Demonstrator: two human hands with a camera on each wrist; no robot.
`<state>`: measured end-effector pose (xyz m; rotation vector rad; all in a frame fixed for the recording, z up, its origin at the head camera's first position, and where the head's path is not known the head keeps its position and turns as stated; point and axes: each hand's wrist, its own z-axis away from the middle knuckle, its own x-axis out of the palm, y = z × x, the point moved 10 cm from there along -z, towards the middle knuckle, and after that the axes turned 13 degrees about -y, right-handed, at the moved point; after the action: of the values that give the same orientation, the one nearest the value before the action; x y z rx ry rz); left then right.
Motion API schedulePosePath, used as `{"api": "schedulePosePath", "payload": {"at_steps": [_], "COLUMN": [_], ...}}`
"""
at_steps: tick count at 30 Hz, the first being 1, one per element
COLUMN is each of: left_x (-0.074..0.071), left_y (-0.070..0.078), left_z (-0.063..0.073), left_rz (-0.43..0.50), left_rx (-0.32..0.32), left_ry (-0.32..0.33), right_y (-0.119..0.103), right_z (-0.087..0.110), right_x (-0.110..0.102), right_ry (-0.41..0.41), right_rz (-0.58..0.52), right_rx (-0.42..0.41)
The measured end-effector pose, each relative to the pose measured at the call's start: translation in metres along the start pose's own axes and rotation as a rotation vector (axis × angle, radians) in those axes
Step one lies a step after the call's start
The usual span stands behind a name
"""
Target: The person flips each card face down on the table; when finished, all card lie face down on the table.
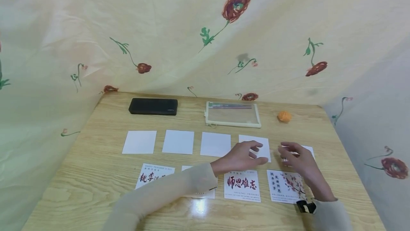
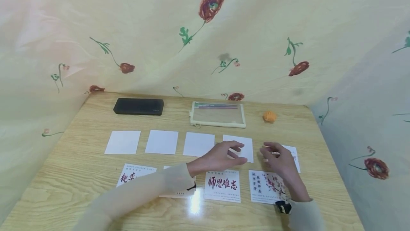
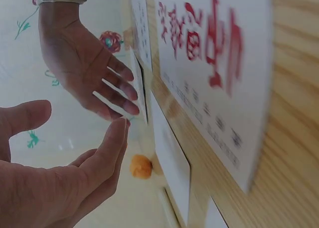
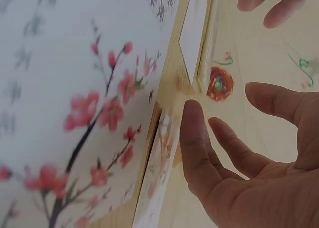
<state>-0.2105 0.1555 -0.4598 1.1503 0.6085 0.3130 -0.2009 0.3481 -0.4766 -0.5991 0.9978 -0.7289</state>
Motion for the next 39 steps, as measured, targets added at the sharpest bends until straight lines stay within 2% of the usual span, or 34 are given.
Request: {"api": "schedulePosePath", "payload": {"at_steps": [5,9,16,21,27,34,39], "left_x": [0.016,0.026,0.039,0.046,0.051,0.052,0.053], "left_y": [0.008,0.012,0.018,0.015,0.014,0.015,0.015], "left_z": [-0.021,-0.038,-0.058,-0.065,-0.072,-0.075,-0.075], "left_rz": [0.037,0.028,0.029,0.037,0.044,0.062,0.071], "left_rx": [-0.015,-0.045,-0.097,-0.143,-0.152,-0.182,-0.2], "left_ry": [-0.005,0.012,0.036,0.064,0.098,0.134,0.155], "right_y": [0.013,0.026,0.05,0.064,0.085,0.093,0.093], "right_z": [0.006,0.013,0.024,0.029,0.033,0.032,0.03], "right_x": [-0.016,-0.03,-0.058,-0.071,-0.079,-0.079,-0.075], "right_ry": [0.046,0.114,0.239,0.298,0.309,0.292,0.283], "right_rz": [-0.011,-0.017,0.076,0.104,0.039,-0.017,-0.049], "right_rx": [0.017,0.038,0.09,0.154,0.291,0.333,0.324]}}
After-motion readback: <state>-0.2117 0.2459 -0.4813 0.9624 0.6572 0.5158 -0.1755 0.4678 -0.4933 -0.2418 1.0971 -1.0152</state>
